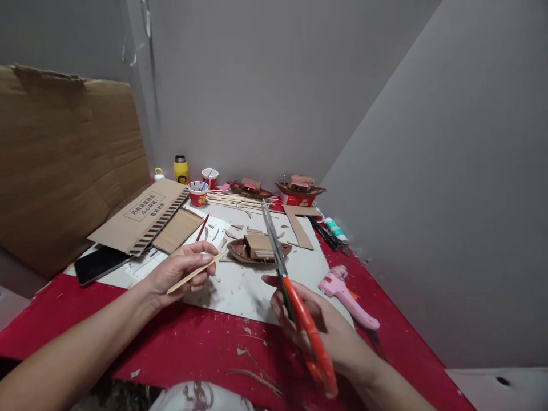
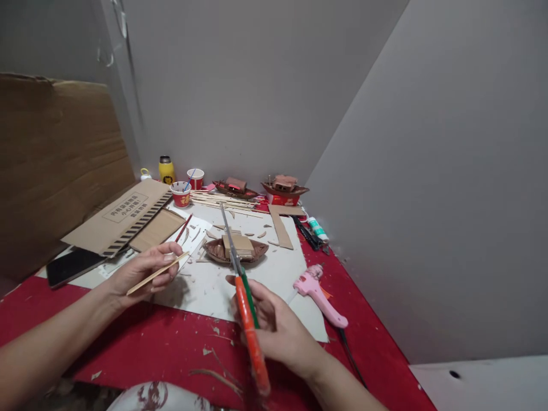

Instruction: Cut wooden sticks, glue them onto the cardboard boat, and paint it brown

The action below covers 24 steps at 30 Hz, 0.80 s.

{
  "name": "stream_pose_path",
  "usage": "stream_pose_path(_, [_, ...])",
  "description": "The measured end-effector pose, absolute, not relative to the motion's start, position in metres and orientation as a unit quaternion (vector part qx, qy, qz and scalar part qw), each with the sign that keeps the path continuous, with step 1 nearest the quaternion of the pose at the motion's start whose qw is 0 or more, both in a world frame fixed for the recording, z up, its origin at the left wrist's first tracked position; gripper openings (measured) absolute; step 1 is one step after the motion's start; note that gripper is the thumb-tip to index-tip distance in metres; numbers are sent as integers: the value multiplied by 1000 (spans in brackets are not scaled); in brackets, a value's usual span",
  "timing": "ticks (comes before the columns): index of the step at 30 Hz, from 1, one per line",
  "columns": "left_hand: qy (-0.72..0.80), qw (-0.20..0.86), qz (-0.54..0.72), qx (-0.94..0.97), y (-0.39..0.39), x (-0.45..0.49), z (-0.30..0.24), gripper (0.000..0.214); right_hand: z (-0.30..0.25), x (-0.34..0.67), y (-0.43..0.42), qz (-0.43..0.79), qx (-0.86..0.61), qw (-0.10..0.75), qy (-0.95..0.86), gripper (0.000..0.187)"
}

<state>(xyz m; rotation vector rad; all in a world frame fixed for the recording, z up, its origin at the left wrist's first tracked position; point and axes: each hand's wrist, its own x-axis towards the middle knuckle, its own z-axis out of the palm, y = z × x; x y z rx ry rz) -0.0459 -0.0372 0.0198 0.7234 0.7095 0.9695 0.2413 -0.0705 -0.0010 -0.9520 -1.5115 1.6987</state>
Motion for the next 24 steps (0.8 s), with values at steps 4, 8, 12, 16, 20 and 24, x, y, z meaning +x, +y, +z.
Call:
stream_pose_path(4, [329, 781, 406, 342, -42, -39, 16, 28, 0, 219, -59, 636, -350, 414, -549, 47])
stream_pose_path(8, [329, 798, 361, 353, -44, -31, 10, 27, -10, 205, -48, 622, -340, 466, -530, 37])
stream_pose_path(12, [323, 817, 313, 361, -49, -23, 4, 28, -18, 196, -48, 612, -315, 462, -560, 39])
stream_pose_path(16, [319, 830, 285, 358, -52, -19, 2, 25, -20, 193, -56, 604, -334, 431, -580, 33])
stream_pose_path(20, [312, 840, 289, 338, -49, -21, -1, 22, -22, 190, -59, 591, -346, 477, -551, 33])
stream_pose_path(24, [299, 850, 313, 300, -45, -24, -4, 34, -22, 187, -56, 522, -340, 596, -507, 33])
